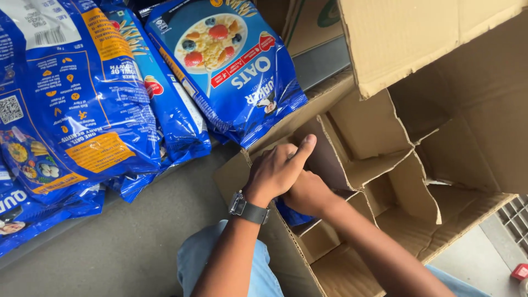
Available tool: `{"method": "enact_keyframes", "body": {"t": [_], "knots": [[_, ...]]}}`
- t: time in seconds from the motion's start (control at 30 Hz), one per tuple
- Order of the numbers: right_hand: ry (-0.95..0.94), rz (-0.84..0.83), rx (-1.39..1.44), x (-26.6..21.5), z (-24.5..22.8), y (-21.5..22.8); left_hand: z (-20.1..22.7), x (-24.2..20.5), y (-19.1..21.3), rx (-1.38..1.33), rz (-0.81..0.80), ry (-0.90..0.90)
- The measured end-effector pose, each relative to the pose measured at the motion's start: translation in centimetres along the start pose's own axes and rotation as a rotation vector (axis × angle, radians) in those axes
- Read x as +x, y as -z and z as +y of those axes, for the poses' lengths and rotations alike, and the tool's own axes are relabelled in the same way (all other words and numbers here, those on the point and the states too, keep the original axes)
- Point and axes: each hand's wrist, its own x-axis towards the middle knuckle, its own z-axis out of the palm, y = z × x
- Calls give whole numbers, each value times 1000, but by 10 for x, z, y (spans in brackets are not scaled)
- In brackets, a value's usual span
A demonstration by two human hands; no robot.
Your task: The person unpacks blue Quaker oats packets from a cardboard box and places them one at a time into the compartments of an open partitioned box. Earlier, the person adjusts the cardboard dividers inside the box to set up the compartments before filling them with packets.
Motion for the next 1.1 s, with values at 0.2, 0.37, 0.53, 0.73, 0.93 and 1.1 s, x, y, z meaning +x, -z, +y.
{"method": "enact_keyframes", "body": {"t": [0.2, 0.37, 0.53, 0.73, 0.93, 1.1], "knots": [[154, -243, 96, -15, 15, 110, -43, 15, -21, 130, 28, -57], [-362, 187, 970, 16, -35, 137, -22, -2, -10, 453, 43, -111], [-507, -54, 1068, 66, -55, 93, -64, 10, -26, 444, 144, -280], [-302, 112, 1236, 86, -47, 53, -42, -12, -8, 450, 32, -181], [29, 429, 812, 22, -98, 116, -64, -9, -15, 514, 98, -330], [219, 567, 709, -46, -135, 188, -49, -4, -5, 516, 72, -391]]}}
